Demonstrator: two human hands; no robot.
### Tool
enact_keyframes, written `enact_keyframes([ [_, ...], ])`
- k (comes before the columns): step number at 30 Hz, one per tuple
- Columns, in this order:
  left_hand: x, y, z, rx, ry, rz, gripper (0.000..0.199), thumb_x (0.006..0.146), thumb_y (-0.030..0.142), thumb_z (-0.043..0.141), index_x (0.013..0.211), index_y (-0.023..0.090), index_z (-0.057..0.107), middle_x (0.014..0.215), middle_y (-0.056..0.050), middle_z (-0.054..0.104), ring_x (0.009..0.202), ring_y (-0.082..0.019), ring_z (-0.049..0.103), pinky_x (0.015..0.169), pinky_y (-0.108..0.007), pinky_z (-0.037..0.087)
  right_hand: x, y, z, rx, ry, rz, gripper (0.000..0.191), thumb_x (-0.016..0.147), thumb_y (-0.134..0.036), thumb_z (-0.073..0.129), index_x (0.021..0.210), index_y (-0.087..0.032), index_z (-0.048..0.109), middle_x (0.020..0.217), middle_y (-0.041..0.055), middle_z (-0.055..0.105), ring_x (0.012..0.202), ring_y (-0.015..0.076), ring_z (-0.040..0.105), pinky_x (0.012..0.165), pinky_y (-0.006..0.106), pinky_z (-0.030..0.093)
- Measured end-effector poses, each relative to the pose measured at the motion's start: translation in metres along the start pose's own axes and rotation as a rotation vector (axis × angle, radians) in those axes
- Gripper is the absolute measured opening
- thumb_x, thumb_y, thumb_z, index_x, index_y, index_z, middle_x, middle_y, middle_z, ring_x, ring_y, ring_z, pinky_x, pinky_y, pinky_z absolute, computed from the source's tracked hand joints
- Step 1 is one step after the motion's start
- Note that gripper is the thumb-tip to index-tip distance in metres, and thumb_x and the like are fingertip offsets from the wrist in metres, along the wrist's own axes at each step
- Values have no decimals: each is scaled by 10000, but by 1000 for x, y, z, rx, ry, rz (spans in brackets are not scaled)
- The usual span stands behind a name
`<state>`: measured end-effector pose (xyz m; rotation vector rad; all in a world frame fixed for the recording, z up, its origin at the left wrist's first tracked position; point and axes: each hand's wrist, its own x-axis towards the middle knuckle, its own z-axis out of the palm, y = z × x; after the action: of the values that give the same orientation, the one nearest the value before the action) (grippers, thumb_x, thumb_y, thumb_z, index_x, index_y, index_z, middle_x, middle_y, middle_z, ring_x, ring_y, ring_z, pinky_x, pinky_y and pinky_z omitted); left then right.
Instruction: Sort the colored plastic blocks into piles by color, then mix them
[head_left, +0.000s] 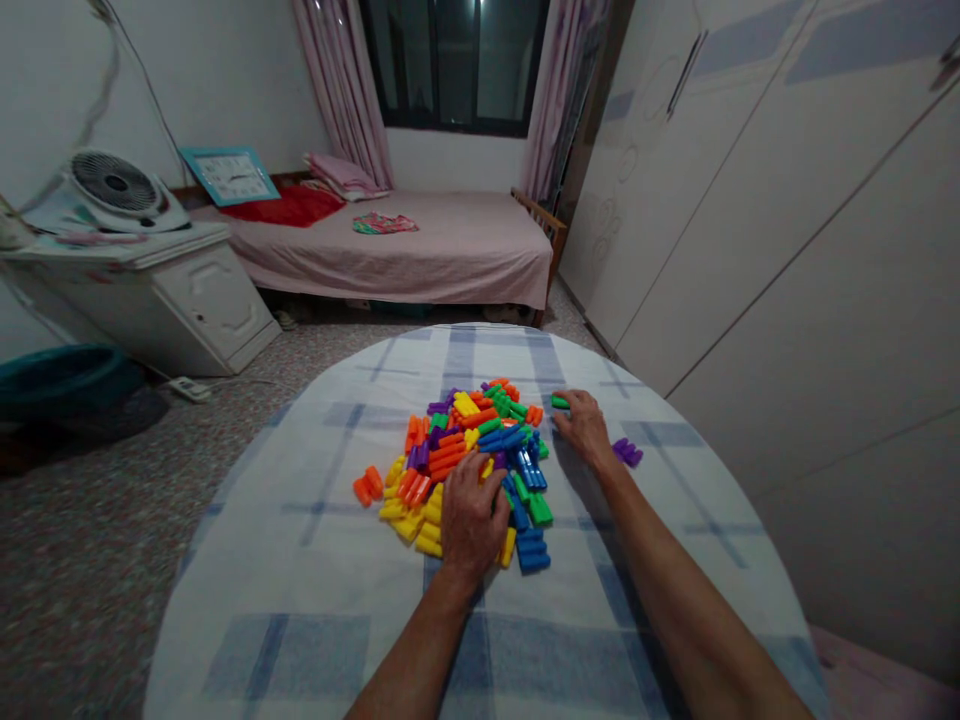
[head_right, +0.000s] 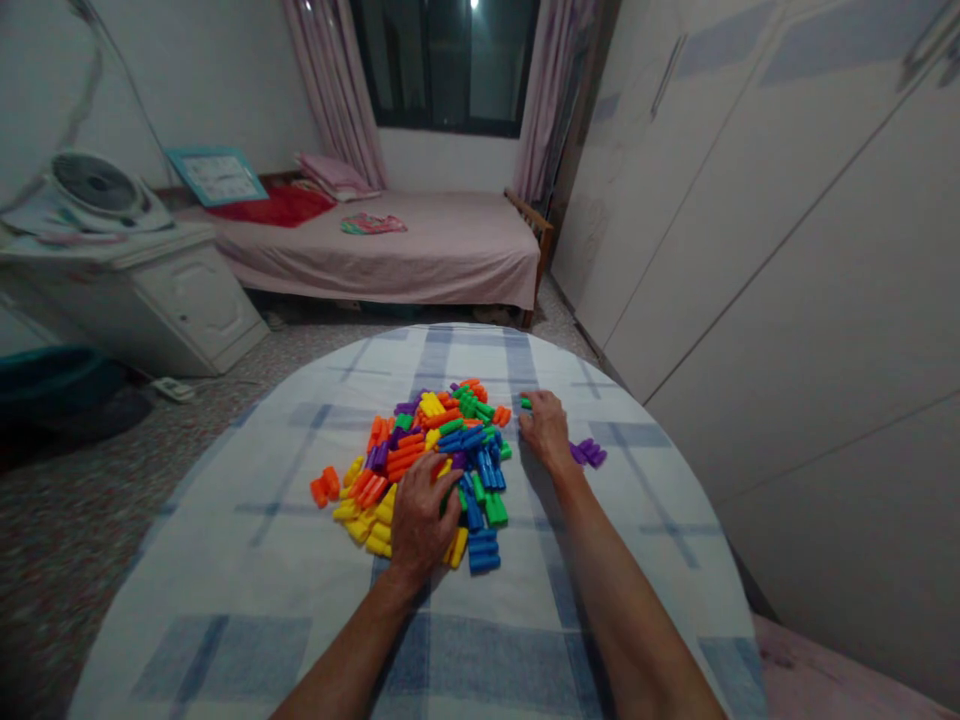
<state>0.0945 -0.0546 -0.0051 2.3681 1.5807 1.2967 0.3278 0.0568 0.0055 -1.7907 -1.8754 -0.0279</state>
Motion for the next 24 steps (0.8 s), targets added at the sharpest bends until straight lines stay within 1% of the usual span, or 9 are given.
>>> enact_keyframes([
  [3, 1, 1, -1, -1, -7, 3, 255, 831, 147, 547, 1044, 198, 679, 1207, -106, 595, 1209, -268, 496, 1023, -464, 424, -30, -7, 3, 206, -93, -109, 328, 849, -244, 501, 1134, -181, 651, 1118, 105, 612, 1076, 239, 538, 950, 388, 423],
  [6, 2, 1, -2, -4, -13, 0, 259, 833, 146, 537, 1043, 202, 678, 1201, -103, 595, 1204, -267, 500, 1020, -465, 427, -48, -14, 7, 277, -168, -155, 354, 859, -235, 481, 1172, -182, 639, 1120, 100, 618, 1066, 234, 538, 956, 396, 416],
  [10, 2, 1, -2, 9, -14, 4, 253, 838, 146, 533, 1040, 201, 676, 1205, -102, 591, 1204, -270, 502, 1011, -466, 434, -53, -27, 12, 235, -205, -188, 455, 810, -185, 519, 1260, -183, 586, 1166, 100, 603, 1092, 228, 515, 971, 385, 397],
  [13, 1, 0, -1, 13, -14, 10, 245, 845, 148, 530, 1036, 199, 676, 1208, -102, 591, 1208, -268, 499, 1014, -467, 432, -50, -34, 14, 143, -208, -171, 574, 769, -169, 551, 1342, -187, 517, 1249, 109, 558, 1138, 240, 483, 968, 385, 389],
  [15, 1, -1, -1, 12, -14, 14, 241, 851, 152, 527, 1035, 199, 675, 1207, -104, 592, 1207, -266, 498, 1013, -470, 432, -48, -37, 14, 102, -213, -153, 596, 759, -180, 567, 1352, -189, 503, 1270, 111, 540, 1148, 244, 472, 964, 384, 383],
  [18, 1, -1, -1, 12, -15, 16, 241, 851, 154, 529, 1038, 198, 675, 1208, -105, 592, 1207, -268, 497, 1010, -473, 433, -45, -40, 12, 104, -218, -140, 527, 752, -202, 591, 1277, -200, 546, 1231, 97, 548, 1117, 234, 480, 940, 361, 383],
  [21, 0, -2, 0, 20, -10, 18, 241, 846, 152, 536, 1036, 193, 678, 1205, -107, 591, 1203, -270, 501, 1007, -467, 436, -44, -42, 11, 120, -191, -134, 329, 758, -224, 595, 1084, -185, 593, 1118, 84, 579, 1044, 223, 496, 888, 329, 388],
  [24, 0, -2, 0, 27, -5, 24, 236, 839, 150, 547, 1029, 188, 681, 1202, -110, 591, 1198, -271, 503, 1003, -464, 440, -47, -44, 11, 36, -141, -64, 180, 782, -261, 583, 942, -177, 573, 1004, 82, 593, 955, 223, 500, 827, 317, 376],
])
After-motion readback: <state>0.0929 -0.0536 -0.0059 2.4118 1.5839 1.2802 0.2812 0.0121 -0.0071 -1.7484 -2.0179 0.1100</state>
